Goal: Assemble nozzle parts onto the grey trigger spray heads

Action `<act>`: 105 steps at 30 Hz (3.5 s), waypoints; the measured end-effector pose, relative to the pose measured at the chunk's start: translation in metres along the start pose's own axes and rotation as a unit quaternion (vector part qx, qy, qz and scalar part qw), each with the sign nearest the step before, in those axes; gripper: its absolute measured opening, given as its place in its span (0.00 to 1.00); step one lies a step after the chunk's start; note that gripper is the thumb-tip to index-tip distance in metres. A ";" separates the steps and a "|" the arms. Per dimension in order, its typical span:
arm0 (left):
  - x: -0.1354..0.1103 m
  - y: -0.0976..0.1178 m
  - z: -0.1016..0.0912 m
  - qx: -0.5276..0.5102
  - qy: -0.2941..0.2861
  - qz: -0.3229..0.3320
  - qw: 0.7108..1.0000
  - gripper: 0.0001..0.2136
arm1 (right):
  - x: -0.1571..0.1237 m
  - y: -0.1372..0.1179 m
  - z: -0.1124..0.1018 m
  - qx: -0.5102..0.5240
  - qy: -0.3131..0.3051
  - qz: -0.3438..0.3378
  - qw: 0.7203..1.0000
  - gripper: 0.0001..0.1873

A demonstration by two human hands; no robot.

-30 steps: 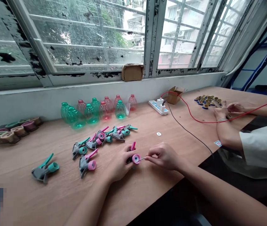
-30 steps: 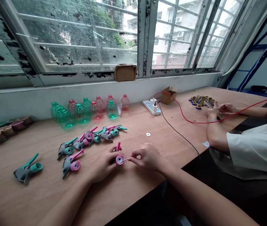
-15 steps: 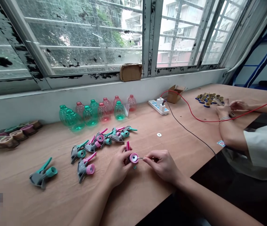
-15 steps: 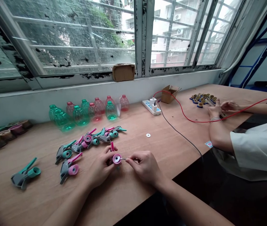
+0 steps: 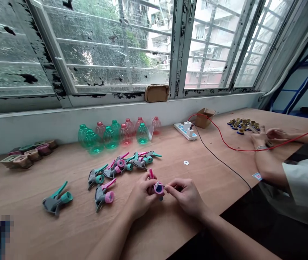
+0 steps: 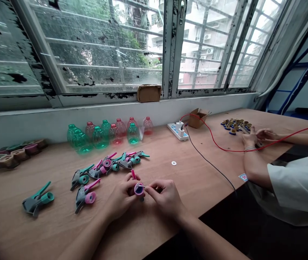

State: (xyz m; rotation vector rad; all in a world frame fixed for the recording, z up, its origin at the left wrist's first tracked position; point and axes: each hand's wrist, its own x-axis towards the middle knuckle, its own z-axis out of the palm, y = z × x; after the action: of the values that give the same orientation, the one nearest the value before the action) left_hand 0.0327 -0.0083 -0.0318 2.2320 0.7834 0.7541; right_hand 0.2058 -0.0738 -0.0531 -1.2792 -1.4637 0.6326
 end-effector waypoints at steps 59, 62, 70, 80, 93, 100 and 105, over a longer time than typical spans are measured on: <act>0.000 -0.006 0.004 0.057 -0.062 0.019 0.996 0.05 | 0.107 0.080 -0.069 -0.185 0.121 0.039 0.974 0.19; -0.003 0.002 0.004 0.047 -0.046 0.031 0.997 0.07 | 0.113 0.056 -0.031 -0.121 0.091 -0.006 0.988 0.21; -0.018 0.008 -0.114 0.189 0.168 -0.046 0.967 0.11 | 0.091 0.039 0.036 -0.113 -0.032 -0.169 0.979 0.13; -0.058 -0.052 -0.240 0.431 -0.026 -0.266 0.862 0.13 | 0.093 0.042 0.033 -0.091 -0.068 -0.167 0.979 0.11; -0.054 -0.038 -0.216 0.403 -0.010 -0.228 0.886 0.16 | 0.097 0.043 0.027 -0.046 -0.077 -0.163 0.982 0.09; -0.047 -0.005 -0.145 0.313 -0.149 -0.173 0.922 0.15 | 0.099 0.046 0.022 -0.043 -0.069 -0.147 0.986 0.11; -0.050 0.004 -0.134 0.311 -0.162 -0.188 0.918 0.09 | 0.101 0.047 0.022 -0.037 -0.059 -0.147 0.987 0.11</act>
State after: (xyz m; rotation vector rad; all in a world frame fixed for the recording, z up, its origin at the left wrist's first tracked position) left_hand -0.0904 0.0058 0.0400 2.5251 1.3628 -0.0807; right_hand 0.2152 0.0385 -0.0658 -1.0667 -1.7481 0.4672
